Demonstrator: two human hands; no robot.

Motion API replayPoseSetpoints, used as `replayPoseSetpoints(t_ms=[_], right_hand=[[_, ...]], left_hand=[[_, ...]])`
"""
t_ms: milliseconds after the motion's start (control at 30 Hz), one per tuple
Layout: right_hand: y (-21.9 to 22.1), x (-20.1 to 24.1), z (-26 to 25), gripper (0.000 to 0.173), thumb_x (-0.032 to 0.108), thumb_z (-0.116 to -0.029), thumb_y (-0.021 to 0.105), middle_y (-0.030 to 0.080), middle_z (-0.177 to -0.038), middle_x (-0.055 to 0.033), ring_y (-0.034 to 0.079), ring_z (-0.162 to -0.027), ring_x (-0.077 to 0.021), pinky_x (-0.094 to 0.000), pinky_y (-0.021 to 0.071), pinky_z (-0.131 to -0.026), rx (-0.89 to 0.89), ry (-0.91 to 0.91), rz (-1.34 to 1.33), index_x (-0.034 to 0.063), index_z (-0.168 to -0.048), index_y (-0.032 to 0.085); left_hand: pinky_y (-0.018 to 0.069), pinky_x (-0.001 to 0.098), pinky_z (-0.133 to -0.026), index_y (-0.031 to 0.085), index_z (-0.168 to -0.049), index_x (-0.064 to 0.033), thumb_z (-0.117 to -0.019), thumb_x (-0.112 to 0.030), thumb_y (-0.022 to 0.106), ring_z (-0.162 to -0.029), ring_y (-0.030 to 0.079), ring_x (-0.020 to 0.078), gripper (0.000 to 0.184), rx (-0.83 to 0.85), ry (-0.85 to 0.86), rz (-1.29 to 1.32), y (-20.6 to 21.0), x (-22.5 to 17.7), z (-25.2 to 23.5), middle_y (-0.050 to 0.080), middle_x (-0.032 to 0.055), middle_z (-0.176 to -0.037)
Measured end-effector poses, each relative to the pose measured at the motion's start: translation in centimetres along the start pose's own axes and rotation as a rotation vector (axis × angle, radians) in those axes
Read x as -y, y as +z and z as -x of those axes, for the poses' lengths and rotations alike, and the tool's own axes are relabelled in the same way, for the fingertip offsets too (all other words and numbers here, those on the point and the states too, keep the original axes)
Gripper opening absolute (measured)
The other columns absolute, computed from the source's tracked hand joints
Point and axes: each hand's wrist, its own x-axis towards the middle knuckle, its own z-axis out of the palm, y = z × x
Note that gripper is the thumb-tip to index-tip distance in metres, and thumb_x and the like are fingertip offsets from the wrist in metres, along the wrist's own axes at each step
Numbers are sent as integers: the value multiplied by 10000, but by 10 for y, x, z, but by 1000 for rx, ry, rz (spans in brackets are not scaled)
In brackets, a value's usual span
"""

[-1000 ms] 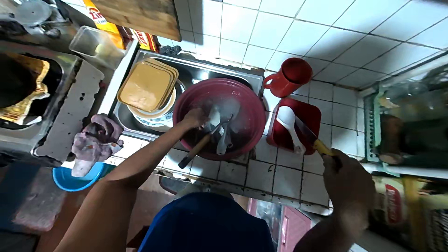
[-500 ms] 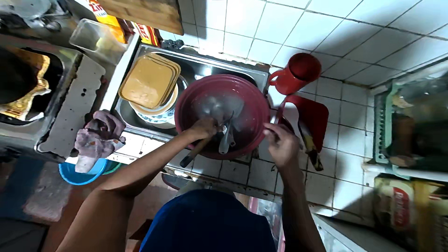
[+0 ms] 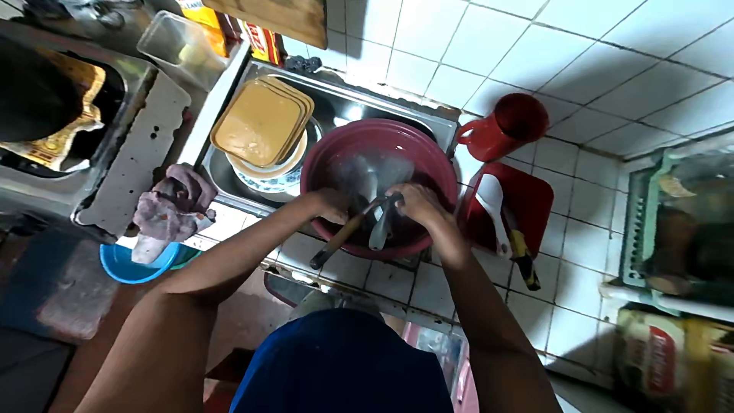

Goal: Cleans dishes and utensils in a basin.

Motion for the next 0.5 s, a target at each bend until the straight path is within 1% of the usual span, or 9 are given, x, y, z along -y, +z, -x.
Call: replayPoseSetpoints(t_ms=[100, 167, 200, 267, 333, 400, 433, 467, 500], right_hand=[[0, 0, 1, 420, 1, -961, 587, 640, -1357, -174, 605, -1243, -420, -672, 468, -981, 45, -10, 24, 230, -1290, 711], [-1, 1, 1, 438, -8, -969, 562, 654, -1358, -150, 600, -1266, -406, -667, 461, -1007, 100, -60, 25, 253, -1281, 723], [-2, 0, 2, 438, -18, -969, 552, 660, -1349, -150, 595, -1273, -402, -662, 456, -1023, 123, -105, 13, 244, -1268, 737], [-11, -1, 1, 383, -13, -979, 542, 690, -1294, -154, 608, -1256, -385, -630, 449, -1048, 113, -175, -28, 193, -1209, 770], [-19, -7, -5, 291, 13, -988, 571, 711, -1219, -181, 636, -1197, -386, -609, 463, -1047, -7, -180, -96, 118, -1165, 778], [-25, -11, -19, 260, 36, -977, 595, 713, -1195, -205, 650, -1168, -400, -618, 472, -1030, -106, -134, -162, 52, -1184, 751], [-28, -11, -29, 261, 48, -979, 601, 714, -1194, -207, 658, -1162, -384, -597, 480, -1029, -128, -109, -238, 30, -1201, 739], [-29, -10, -40, 263, 67, -997, 598, 713, -1199, -196, 670, -1146, -334, -534, 505, -1023, -123, -81, -372, 9, -1222, 720], [-30, -6, -50, 269, 96, -1031, 575, 706, -1196, -178, 686, -1092, -268, -449, 546, -969, -90, -31, -580, -11, -1253, 683]], left_hand=[[463, 658, -958, 706, -1209, -59, -975, -259, 689, -1118, 639, 395, 308, 22, -30, 19, -27, -2, 27, 688, 202, -1150], [477, 603, -922, 712, -1120, -64, -975, -282, 697, -1048, 647, 334, 262, 48, -20, 72, -37, -6, 43, 692, 157, -1070], [488, 575, -892, 717, -1067, -73, -967, -328, 710, -994, 651, 301, 274, 35, -13, 85, -38, -6, 48, 693, 131, -1012], [509, 557, -872, 741, -1002, -83, -915, -424, 768, -934, 661, 279, 353, -82, -35, 135, -37, -2, 57, 701, 111, -948], [513, 570, -838, 741, -961, -66, -918, -341, 781, -905, 664, 311, 282, -257, -39, 128, -37, 2, 67, 698, 135, -910], [521, 600, -843, 709, -1050, -21, -973, -204, 707, -910, 679, 368, 198, -401, 1, 81, -39, 9, 78, 696, 183, -927], [523, 608, -826, 668, -1128, 0, -1015, -179, 647, -882, 677, 382, 212, -439, 5, 79, -41, 10, 84, 680, 199, -919], [532, 588, -789, 637, -1172, 6, -1046, -174, 596, -821, 673, 369, 224, -465, -3, 88, -42, 11, 89, 667, 193, -886], [536, 562, -748, 620, -1191, 5, -1065, -178, 558, -765, 663, 348, 231, -488, -13, 102, -44, 11, 93, 654, 180, -853]])
